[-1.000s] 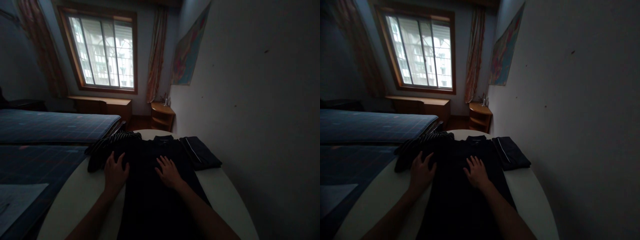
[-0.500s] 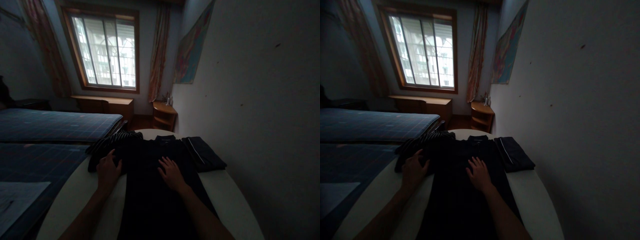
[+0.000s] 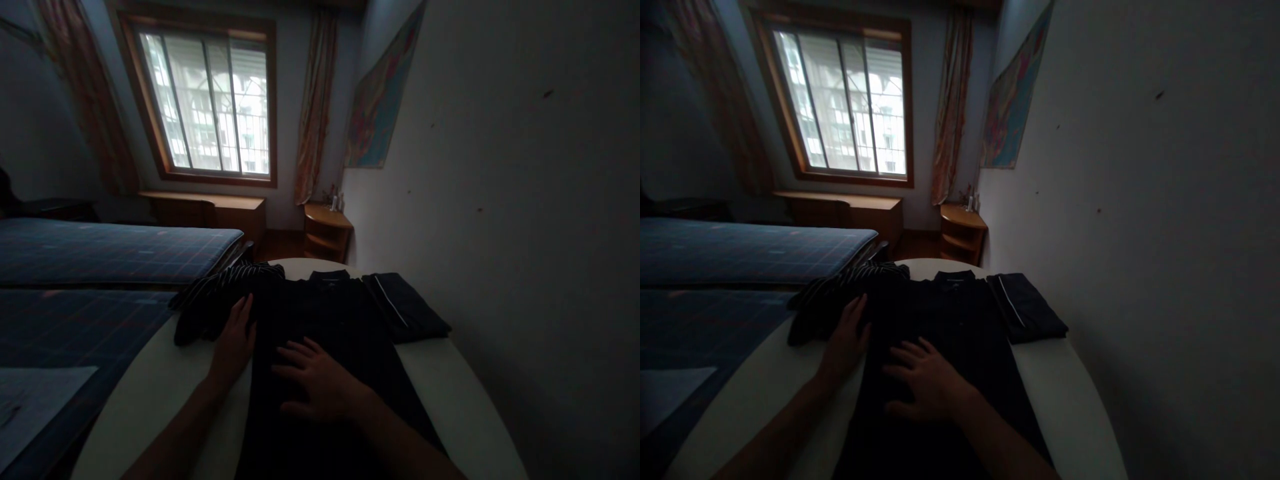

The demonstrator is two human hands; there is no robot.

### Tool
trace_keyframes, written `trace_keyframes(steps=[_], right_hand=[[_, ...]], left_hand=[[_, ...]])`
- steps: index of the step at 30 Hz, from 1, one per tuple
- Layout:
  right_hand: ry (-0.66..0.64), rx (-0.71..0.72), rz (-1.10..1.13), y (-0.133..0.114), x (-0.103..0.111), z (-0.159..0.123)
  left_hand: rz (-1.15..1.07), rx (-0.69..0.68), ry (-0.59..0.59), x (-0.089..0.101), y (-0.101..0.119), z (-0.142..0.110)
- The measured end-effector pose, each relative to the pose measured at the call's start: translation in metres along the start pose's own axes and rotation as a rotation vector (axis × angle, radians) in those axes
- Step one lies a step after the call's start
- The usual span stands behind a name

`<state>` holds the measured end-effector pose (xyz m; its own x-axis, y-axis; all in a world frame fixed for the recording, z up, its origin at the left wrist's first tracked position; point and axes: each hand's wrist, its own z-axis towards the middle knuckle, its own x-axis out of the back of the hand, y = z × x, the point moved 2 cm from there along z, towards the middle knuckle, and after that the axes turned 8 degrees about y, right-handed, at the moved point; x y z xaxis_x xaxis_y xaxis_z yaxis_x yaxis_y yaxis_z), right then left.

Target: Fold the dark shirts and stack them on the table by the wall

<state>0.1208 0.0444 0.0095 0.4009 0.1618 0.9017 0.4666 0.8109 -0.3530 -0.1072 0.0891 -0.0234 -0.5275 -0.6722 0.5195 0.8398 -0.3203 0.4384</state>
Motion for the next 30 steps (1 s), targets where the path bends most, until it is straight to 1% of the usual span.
trace_keyframes(steps=[3,6,9,12,15,17,18,19,20,23,25,26,28,29,30], right_hand=[[-0.066,0.177,0.074,-0.031,-0.011,-0.004],[-0.108,0.293,0.053,-0.046,-0.026,-0.013],[-0.098,0.339,-0.009,-0.049,-0.041,-0.023],[-0.096,0.404,0.005,-0.050,-0.051,-0.030],[-0.123,0.428,0.086,-0.052,-0.054,-0.031],[-0.146,0.402,0.175,-0.051,-0.049,-0.027],[-0.132,0.361,0.223,-0.049,-0.044,-0.024],[-0.083,0.283,0.262,-0.045,-0.038,-0.019],[0.005,0.163,0.290,-0.039,-0.031,-0.013],[0.393,-0.333,0.316,-0.006,-0.006,0.007],[0.577,-0.565,0.348,0.020,0.005,0.020],[0.630,-0.640,0.350,0.033,0.009,0.027],[0.697,-0.716,0.271,0.057,0.014,0.042],[0.690,-0.739,0.218,0.068,0.015,0.049],[0.656,-0.764,0.173,0.077,0.014,0.056]], left_hand=[[0.025,0.013,0.006,-0.002,-0.005,0.000],[0.033,0.016,0.007,-0.003,-0.010,0.001],[0.037,0.023,0.018,-0.004,-0.010,0.001],[0.044,0.018,0.030,-0.002,-0.005,0.001],[0.058,-0.031,0.023,-0.001,0.006,0.000],[0.065,-0.086,-0.010,-0.002,0.014,-0.003],[0.064,-0.111,-0.038,-0.003,0.017,-0.004],[0.061,-0.130,-0.071,-0.005,0.020,-0.006],[0.051,-0.143,-0.108,-0.007,0.023,-0.008],[-0.008,-0.152,-0.222,-0.013,0.031,-0.012],[-0.048,-0.146,-0.294,-0.016,0.036,-0.014],[-0.064,-0.145,-0.327,-0.017,0.038,-0.015],[-0.083,-0.150,-0.380,-0.018,0.041,-0.016],[-0.084,-0.157,-0.401,-0.018,0.043,-0.016],[-0.078,-0.165,-0.416,-0.018,0.043,-0.017]])
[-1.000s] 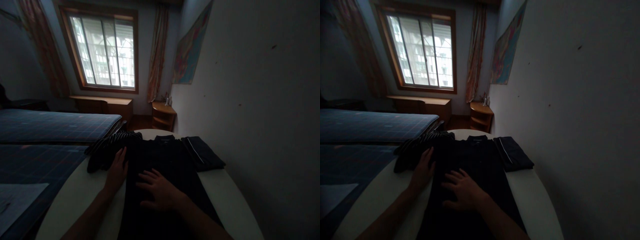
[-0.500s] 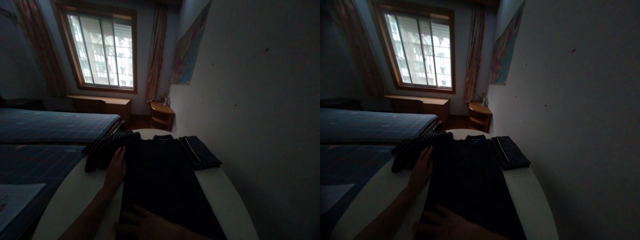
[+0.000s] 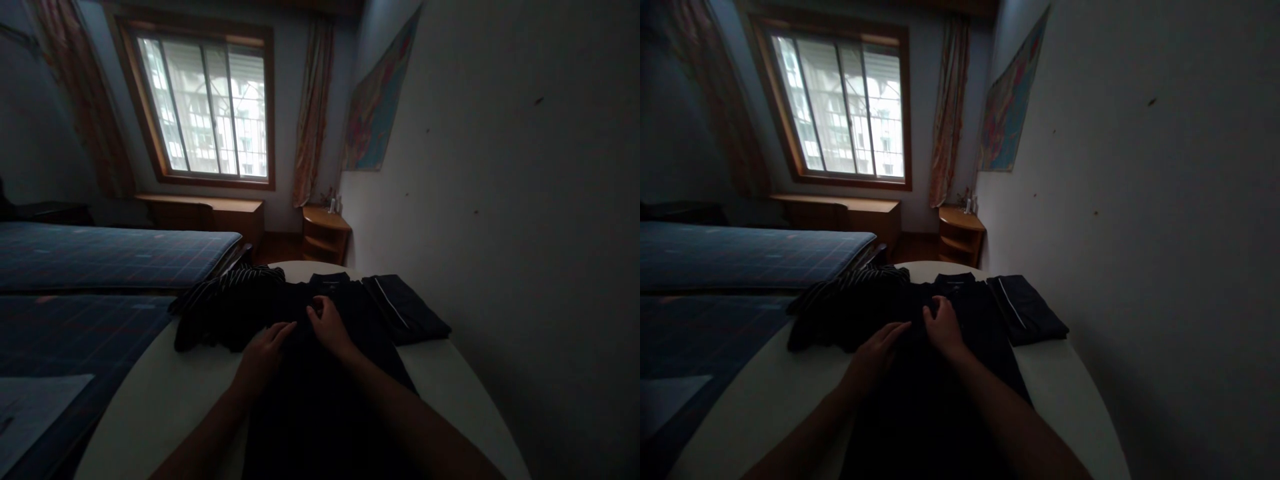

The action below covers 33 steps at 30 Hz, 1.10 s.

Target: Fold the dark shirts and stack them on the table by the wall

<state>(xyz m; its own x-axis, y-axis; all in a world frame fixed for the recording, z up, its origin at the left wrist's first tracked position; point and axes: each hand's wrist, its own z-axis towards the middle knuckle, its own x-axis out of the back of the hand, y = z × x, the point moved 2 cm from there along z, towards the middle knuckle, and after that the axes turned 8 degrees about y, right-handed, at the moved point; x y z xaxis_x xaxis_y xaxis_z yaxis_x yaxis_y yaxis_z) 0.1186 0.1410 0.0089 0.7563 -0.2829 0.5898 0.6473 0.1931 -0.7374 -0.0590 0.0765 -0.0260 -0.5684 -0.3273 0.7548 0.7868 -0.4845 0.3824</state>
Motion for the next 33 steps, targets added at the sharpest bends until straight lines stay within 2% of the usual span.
trace_keyframes(steps=[5,9,13,16,19,22,24,29,33], right_hand=[[-0.210,-0.051,-0.234,0.003,-0.033,0.027],[-0.234,-0.039,-0.371,-0.002,-0.053,0.035],[-0.220,-0.027,-0.379,-0.002,-0.057,0.043],[-0.213,-0.025,-0.393,0.003,-0.051,0.050],[-0.240,0.001,-0.394,0.009,-0.047,0.052],[-0.260,0.033,-0.379,0.010,-0.049,0.051],[-0.260,0.045,-0.360,0.009,-0.054,0.052],[-0.246,0.041,-0.259,0.004,-0.074,0.064],[-0.204,-0.003,-0.151,0.002,-0.093,0.079]], left_hand=[[0.040,-0.024,-0.009,-0.001,0.000,0.000],[0.010,-0.056,0.048,-0.001,0.002,0.000],[-0.018,-0.090,0.043,0.000,0.005,0.000],[-0.012,-0.009,0.150,0.003,0.002,0.000],[0.070,0.176,0.219,0.007,-0.009,0.001],[0.138,0.345,0.138,0.010,-0.017,0.000],[0.166,0.407,0.066,0.011,-0.019,-0.001],[0.190,0.478,-0.057,0.012,-0.018,-0.002],[0.187,0.489,-0.075,0.012,-0.018,0.000]])
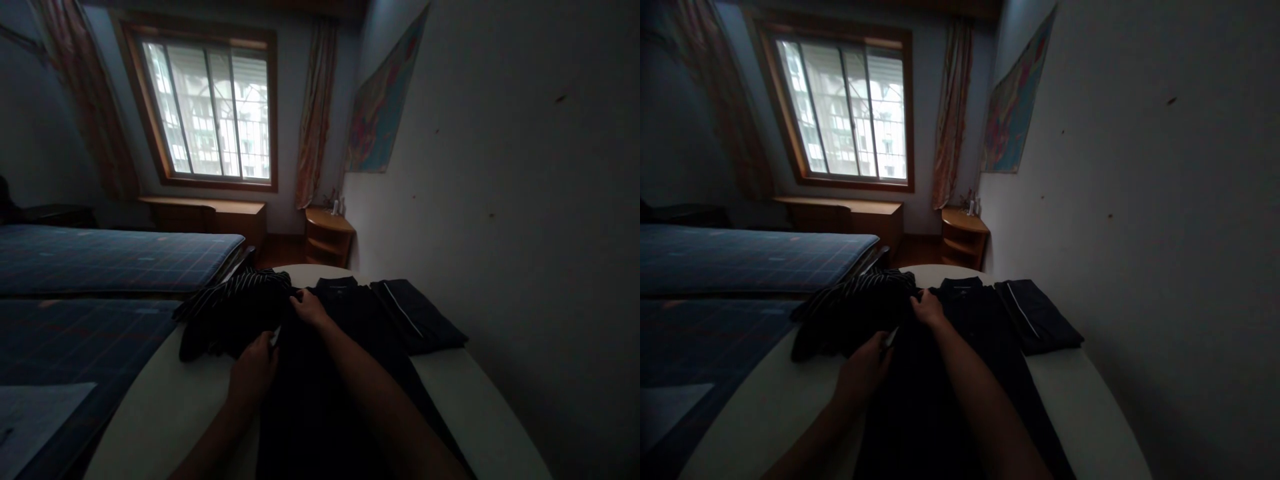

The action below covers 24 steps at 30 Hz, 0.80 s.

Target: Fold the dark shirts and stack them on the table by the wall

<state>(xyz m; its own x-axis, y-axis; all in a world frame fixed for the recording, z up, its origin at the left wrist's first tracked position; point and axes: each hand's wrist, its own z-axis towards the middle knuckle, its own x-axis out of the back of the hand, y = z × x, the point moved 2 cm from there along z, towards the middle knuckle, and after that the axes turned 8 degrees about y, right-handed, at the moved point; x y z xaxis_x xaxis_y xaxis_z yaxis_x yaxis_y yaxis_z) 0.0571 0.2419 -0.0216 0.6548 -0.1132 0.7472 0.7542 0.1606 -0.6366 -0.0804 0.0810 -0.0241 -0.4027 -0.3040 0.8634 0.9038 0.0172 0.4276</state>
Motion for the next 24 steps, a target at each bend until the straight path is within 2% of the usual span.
trace_keyframes(steps=[5,13,17,21,24], right_hand=[[0.070,0.004,0.124,-0.005,-0.011,0.021],[0.139,0.097,0.188,-0.006,-0.010,0.034],[0.129,0.156,0.141,-0.005,-0.004,0.020],[0.166,0.243,0.035,-0.007,0.009,-0.008],[0.105,0.323,-0.115,-0.009,0.008,-0.029]], left_hand=[[0.003,-0.025,-0.017,0.000,0.001,0.001],[0.038,0.089,-0.056,-0.001,-0.003,0.004],[0.057,0.048,-0.049,0.000,-0.004,0.004],[0.096,0.000,-0.046,0.001,-0.001,0.002],[0.095,0.001,-0.020,0.000,0.001,0.001]])
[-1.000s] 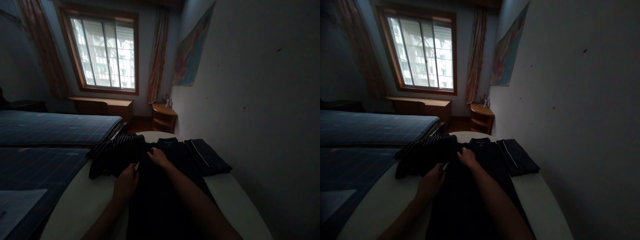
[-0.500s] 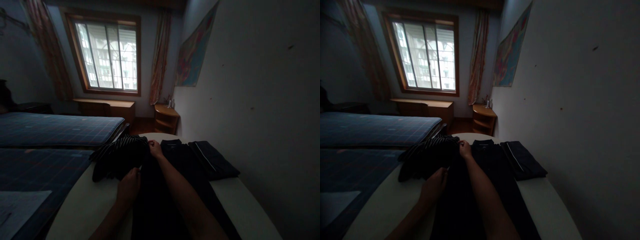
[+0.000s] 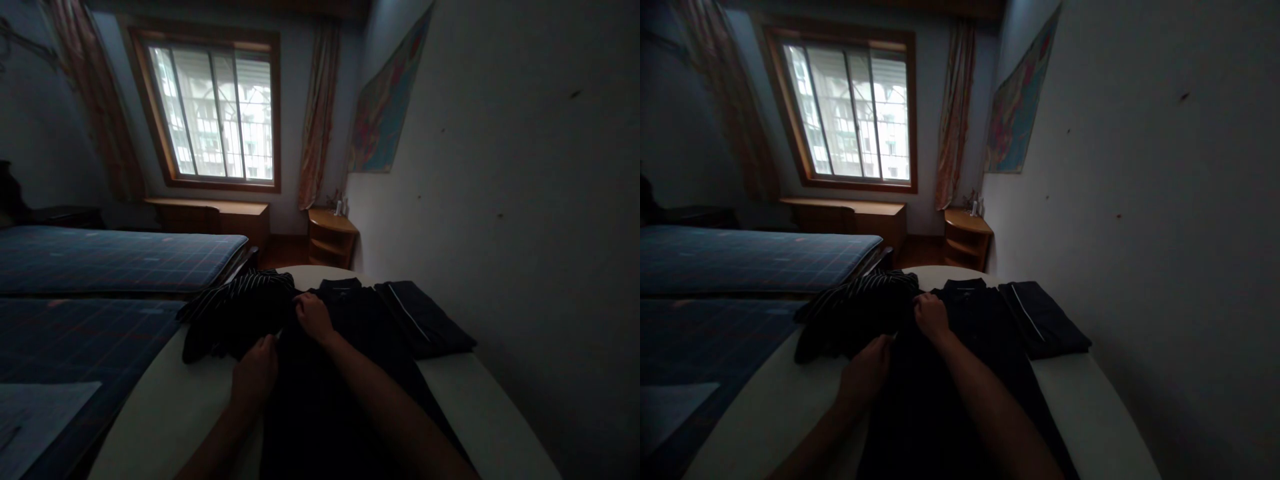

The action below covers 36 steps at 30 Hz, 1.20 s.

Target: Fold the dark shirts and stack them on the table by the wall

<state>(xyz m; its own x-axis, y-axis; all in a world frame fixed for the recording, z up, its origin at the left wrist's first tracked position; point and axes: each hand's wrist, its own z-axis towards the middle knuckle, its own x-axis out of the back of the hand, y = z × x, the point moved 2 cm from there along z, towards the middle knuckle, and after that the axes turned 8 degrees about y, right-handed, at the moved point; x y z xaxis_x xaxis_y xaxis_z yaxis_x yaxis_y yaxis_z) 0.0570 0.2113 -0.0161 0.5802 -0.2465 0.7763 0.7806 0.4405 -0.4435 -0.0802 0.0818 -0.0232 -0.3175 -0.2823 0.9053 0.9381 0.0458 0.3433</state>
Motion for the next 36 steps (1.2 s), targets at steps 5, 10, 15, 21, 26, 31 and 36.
trace_keyframes(steps=[5,10,15,21,26,31,36], right_hand=[[-0.188,0.073,-0.078,-0.007,-0.013,-0.020],[-0.066,0.018,-0.099,-0.020,0.004,-0.035],[-0.160,-0.049,-0.068,-0.019,0.008,-0.066],[-0.200,-0.066,0.116,-0.010,0.011,-0.064],[-0.111,-0.302,0.217,-0.022,0.031,-0.044],[-0.207,-0.431,0.171,-0.023,0.029,-0.031],[-0.160,-0.449,0.202,-0.010,0.019,-0.024]], left_hand=[[-0.044,0.012,0.038,-0.002,0.000,0.002],[-0.090,0.053,0.034,0.000,-0.003,0.002],[-0.194,0.067,0.088,-0.003,-0.002,0.001],[-0.434,0.017,0.186,-0.011,0.000,-0.003],[-0.584,0.063,0.106,-0.008,0.007,-0.014],[-0.697,-0.051,0.084,-0.006,0.020,-0.025],[-0.811,-0.157,0.069,-0.006,0.027,-0.030]])
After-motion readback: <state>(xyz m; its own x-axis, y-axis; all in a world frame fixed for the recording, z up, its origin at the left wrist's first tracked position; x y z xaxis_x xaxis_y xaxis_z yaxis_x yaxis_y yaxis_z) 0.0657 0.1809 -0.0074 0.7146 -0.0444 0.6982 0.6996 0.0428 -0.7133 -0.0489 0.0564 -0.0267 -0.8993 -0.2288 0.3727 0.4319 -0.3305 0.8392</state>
